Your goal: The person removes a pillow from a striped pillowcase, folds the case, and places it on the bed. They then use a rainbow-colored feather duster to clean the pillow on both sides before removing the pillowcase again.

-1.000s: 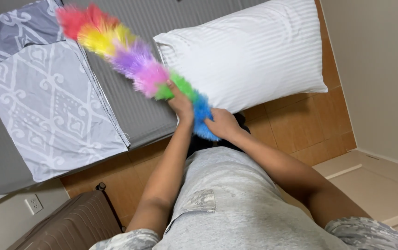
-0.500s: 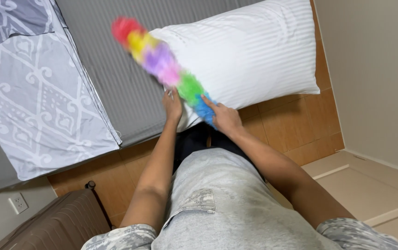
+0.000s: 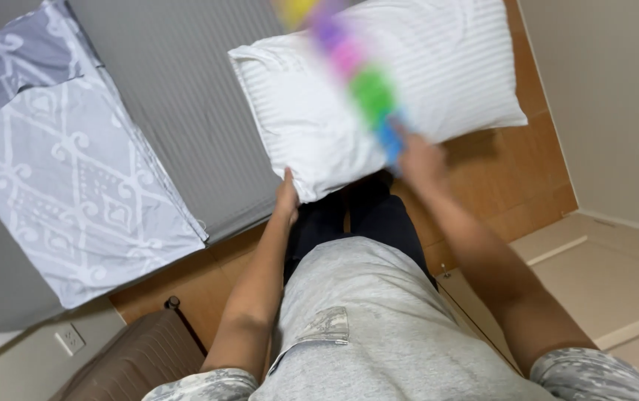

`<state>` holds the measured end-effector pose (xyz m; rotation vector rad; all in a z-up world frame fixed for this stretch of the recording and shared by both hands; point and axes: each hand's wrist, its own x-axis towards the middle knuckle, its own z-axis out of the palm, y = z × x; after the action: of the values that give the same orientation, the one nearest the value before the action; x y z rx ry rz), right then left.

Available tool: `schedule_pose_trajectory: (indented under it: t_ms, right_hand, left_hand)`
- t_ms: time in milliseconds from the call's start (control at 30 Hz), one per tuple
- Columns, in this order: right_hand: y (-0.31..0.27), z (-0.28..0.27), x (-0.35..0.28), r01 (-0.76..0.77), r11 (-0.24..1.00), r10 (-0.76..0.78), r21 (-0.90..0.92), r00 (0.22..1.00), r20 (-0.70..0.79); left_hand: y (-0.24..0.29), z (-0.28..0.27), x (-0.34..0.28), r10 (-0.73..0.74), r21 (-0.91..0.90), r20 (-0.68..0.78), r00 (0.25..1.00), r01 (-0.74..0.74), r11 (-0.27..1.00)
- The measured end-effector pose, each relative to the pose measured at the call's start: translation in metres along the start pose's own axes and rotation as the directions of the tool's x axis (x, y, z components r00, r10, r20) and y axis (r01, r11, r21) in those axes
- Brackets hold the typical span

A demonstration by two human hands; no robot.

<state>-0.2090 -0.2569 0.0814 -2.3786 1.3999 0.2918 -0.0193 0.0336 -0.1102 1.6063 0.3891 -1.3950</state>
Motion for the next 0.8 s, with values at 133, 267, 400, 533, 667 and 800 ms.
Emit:
schedule_pose_trajectory:
  t_ms: [133,267,400,533,667,800]
  right_hand:
    - [0.026,0.010,-0.040,0.221,0.975,-0.222,-0.023,0.973,-0.060]
    - [0.140,0.018,-0.034,-0.339,0.931,0.360,0.135,0.913,-0.192]
    - [0.116,0.031,-0.051,-0.314,0.880,0.437,0.358,0.831,-0.346]
    - [0.017,0.026,-0.102,0.104,0.959,-0.044,0.262,0.973,-0.226]
    - [0.062,0.032,-0.089,0.127,0.982,-0.087,0.137,0.961,-0.261]
    - [0.206,0.023,-0.067,-0.655,0.714,0.656,0.247,0.750,0.089]
  left_hand:
    - [0.075,0.014,-0.050,0.045,-0.517,0.068,0.997,-0.003,0.856]
    - [0.132,0.027,-0.090,0.080,-0.638,0.118,0.990,0.014,0.770]
    - [0.160,0.040,-0.100,0.191,-0.686,0.238,0.952,0.026,0.727]
    - [0.182,0.033,-0.091,0.164,-0.701,0.208,0.964,0.029,0.712]
    - [0.189,0.010,-0.081,0.128,-0.675,0.163,0.978,0.016,0.738]
    - [0.169,-0.009,-0.077,0.070,-0.594,0.042,0.997,-0.031,0.804]
